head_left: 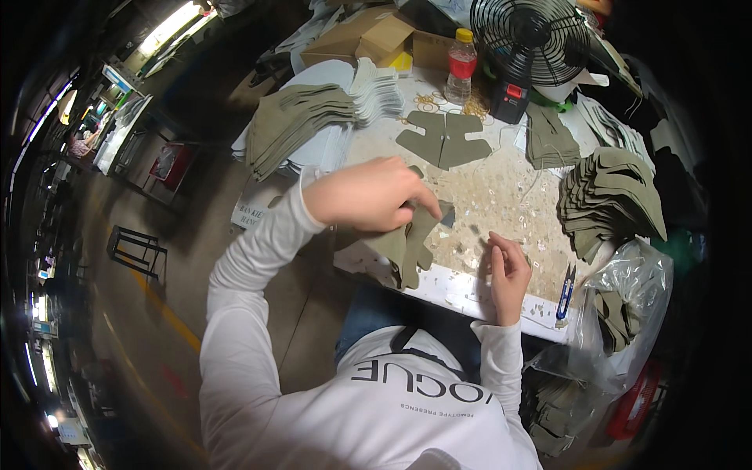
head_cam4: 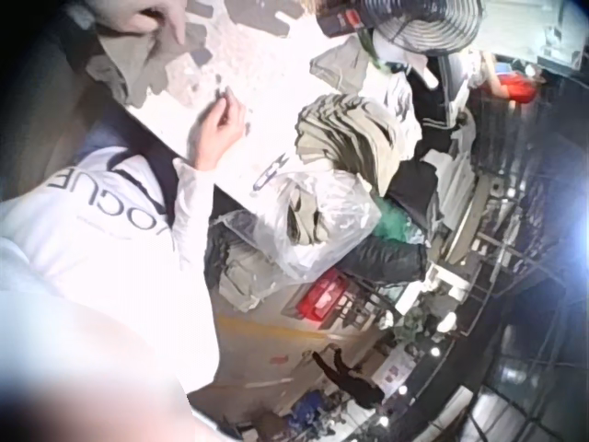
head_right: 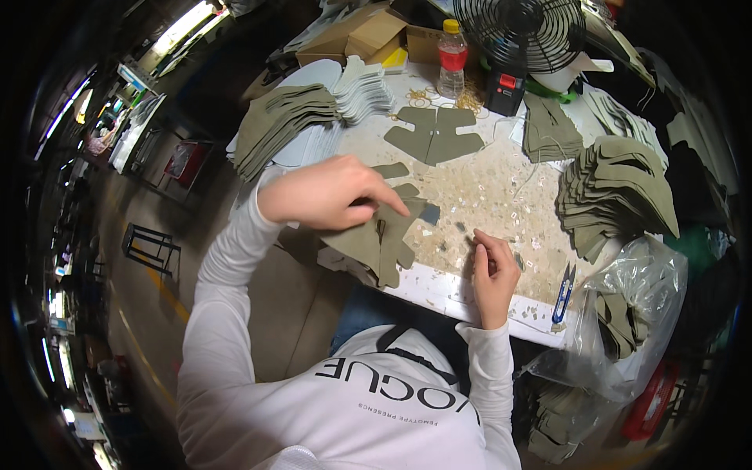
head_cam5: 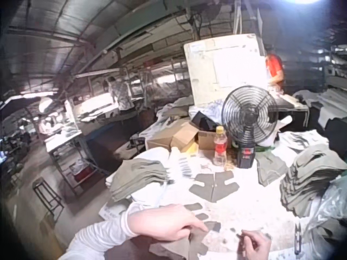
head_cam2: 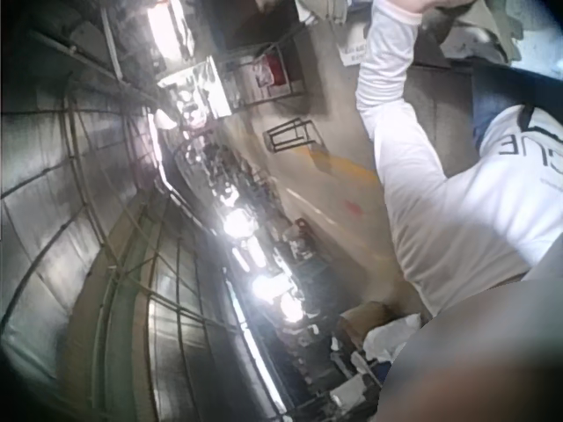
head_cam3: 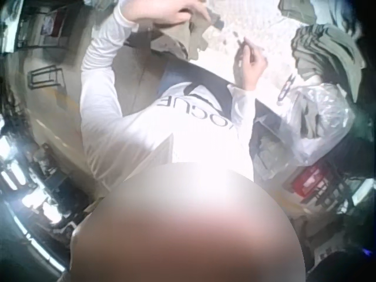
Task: The person repeatedly picks up olive-green fabric pieces from a table, aligns them into a neat stack, and secures the stack with a rubber band. The person then moves the completed bundle aside and repeats the process with additional pieces.
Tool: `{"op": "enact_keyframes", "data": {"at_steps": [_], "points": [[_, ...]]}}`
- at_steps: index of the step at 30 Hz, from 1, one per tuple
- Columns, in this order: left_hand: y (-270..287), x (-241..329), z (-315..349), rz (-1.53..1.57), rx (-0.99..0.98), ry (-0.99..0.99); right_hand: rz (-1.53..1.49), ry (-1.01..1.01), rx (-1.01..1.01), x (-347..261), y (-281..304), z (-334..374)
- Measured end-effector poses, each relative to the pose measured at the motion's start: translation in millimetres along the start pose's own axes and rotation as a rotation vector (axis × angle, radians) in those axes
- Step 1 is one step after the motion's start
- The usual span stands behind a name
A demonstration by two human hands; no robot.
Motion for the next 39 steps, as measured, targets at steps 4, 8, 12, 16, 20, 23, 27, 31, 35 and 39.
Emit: {"op": "enact_keyframes", "data": {"at_steps": [4,8,12,16,20,23,27,31,35,39], "points": [[27,-4,-17,-0.148,-0.061,0.017,0.005,-0.005,0.009,-5,0,-1],[74,-21,-8,0.043,0.176,-0.003,0.008,-0.013,0.017,-9,0,0],[116,-71,48,0.219,0.459,0.182,0.004,0.004,0.023,-12,1,0],[120,-139,125,0.557,0.683,0.334,0.047,0.031,0.022,-15,1,0],[68,-215,177,0.619,0.652,0.726,0.071,0.045,0.015,-20,-1,0],[46,-231,193,1.012,0.772,0.44,0.071,0.045,0.013,-22,-2,0],[38,-234,202,1.02,0.85,0.453,0.073,0.005,0.013,-19,-2,1],[50,-222,204,0.309,0.829,0.729,0.062,0.043,0.023,-19,-2,1],[74,-200,181,-0.36,0.8,0.63,0.096,0.059,0.009,-19,-5,1],[82,-212,149,0.043,0.691,0.659,0.096,0.042,0.006,-20,-5,1]]}}
Point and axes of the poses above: each hand's wrist, its own z-axis away from the middle knuckle, its own y-axis out of the back of the hand, x = y × z, the point moved 6 cm from there along -z, towards the middle knuckle, and after that the axes turned 2 degrees about -x, right-handed, at the moved point
